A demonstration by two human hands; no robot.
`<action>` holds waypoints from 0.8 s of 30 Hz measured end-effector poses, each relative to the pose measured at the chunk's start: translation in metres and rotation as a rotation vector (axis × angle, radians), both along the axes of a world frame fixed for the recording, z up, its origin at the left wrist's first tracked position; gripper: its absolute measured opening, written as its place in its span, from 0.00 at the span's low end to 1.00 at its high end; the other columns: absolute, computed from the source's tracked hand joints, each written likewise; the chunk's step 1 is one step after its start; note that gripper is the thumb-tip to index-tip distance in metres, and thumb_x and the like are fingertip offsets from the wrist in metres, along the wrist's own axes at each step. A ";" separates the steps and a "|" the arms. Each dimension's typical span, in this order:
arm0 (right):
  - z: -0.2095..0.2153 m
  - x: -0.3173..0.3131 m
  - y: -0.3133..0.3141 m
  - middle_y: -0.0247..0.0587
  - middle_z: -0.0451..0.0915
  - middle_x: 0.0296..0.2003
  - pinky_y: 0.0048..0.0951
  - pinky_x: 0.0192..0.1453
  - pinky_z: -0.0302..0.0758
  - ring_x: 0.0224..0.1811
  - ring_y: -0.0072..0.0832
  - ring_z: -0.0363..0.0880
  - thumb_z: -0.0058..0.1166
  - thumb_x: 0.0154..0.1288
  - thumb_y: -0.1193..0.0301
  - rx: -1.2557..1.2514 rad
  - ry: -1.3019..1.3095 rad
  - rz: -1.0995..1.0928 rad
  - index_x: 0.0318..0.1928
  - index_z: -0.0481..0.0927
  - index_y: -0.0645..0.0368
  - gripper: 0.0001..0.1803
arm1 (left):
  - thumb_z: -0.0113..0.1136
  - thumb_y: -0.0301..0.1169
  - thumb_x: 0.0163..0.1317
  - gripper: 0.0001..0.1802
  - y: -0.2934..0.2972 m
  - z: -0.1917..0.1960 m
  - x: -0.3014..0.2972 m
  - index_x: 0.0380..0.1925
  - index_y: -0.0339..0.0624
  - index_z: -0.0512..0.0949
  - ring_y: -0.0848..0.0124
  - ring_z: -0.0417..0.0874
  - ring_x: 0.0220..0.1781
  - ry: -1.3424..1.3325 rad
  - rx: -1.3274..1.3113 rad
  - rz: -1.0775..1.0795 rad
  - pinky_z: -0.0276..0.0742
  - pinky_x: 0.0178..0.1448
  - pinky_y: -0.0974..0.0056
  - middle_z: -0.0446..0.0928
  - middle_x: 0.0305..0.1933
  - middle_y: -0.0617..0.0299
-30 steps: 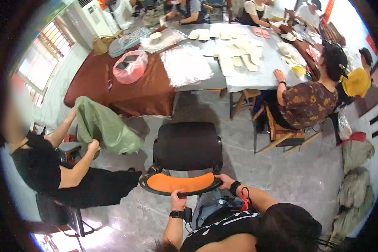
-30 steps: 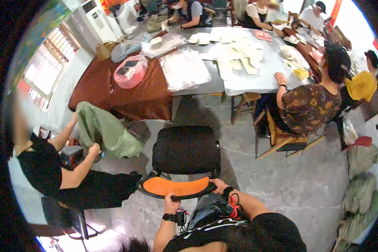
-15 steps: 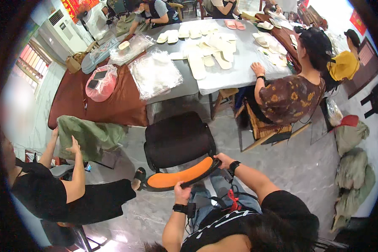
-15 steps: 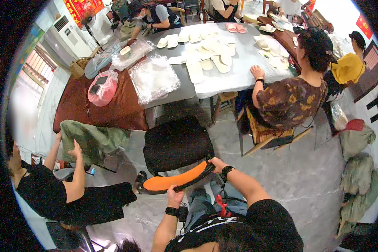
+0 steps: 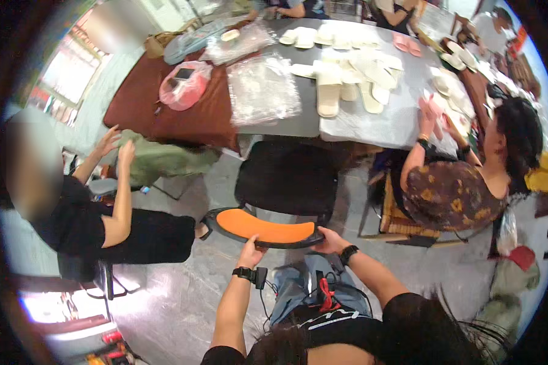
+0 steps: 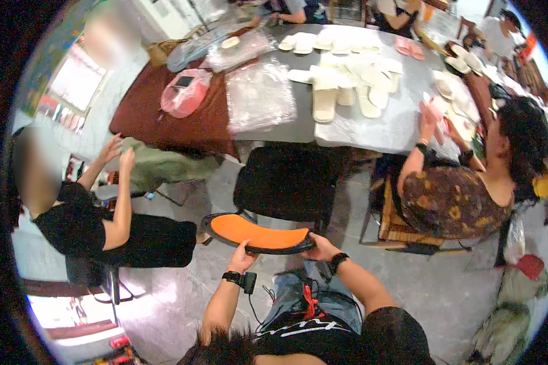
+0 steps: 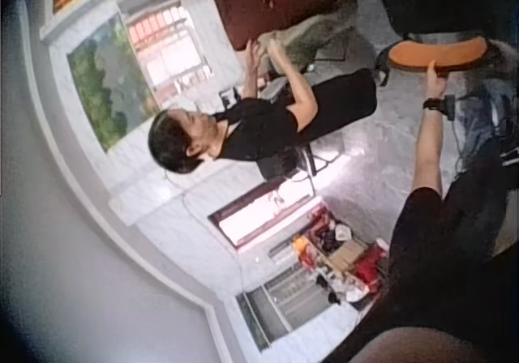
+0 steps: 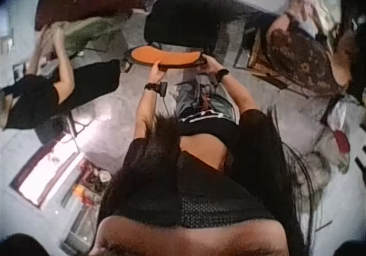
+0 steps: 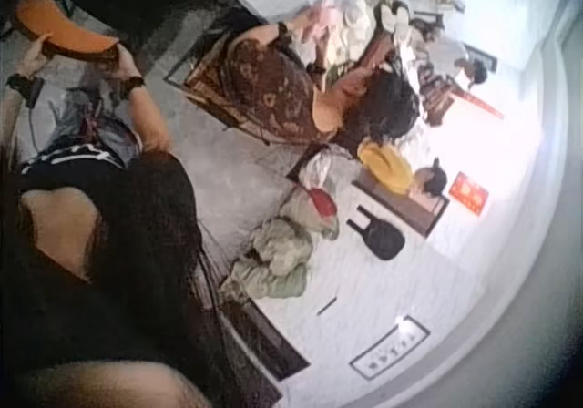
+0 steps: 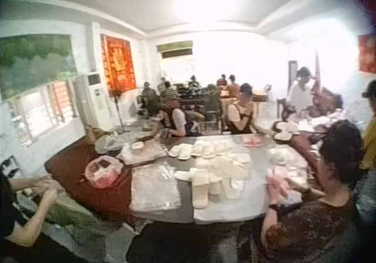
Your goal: Packing finished white slippers into plastic bags and placing them into a large collection sack.
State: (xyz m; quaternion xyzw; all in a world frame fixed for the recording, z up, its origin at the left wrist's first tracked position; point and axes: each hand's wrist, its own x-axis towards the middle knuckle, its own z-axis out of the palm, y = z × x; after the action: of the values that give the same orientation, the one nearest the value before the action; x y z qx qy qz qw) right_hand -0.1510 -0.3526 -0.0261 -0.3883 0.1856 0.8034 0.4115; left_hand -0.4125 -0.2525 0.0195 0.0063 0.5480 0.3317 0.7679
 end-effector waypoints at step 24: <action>0.102 -0.258 0.035 0.49 0.75 0.39 0.37 0.44 0.68 0.42 0.43 0.73 0.45 0.57 0.62 1.446 -1.004 1.508 0.46 0.68 0.56 0.18 | 0.44 0.34 0.61 0.17 -0.149 0.133 -0.213 0.47 0.38 0.65 0.66 0.77 0.40 0.250 0.500 -0.308 0.72 0.46 0.65 0.73 0.43 0.53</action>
State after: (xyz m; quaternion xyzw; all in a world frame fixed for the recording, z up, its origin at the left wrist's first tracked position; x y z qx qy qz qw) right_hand -0.4092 -0.3172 0.0755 -0.3496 -0.7798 0.5190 -0.0187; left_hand -0.6259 -0.4011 0.1522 0.3183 0.5325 0.3327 0.7103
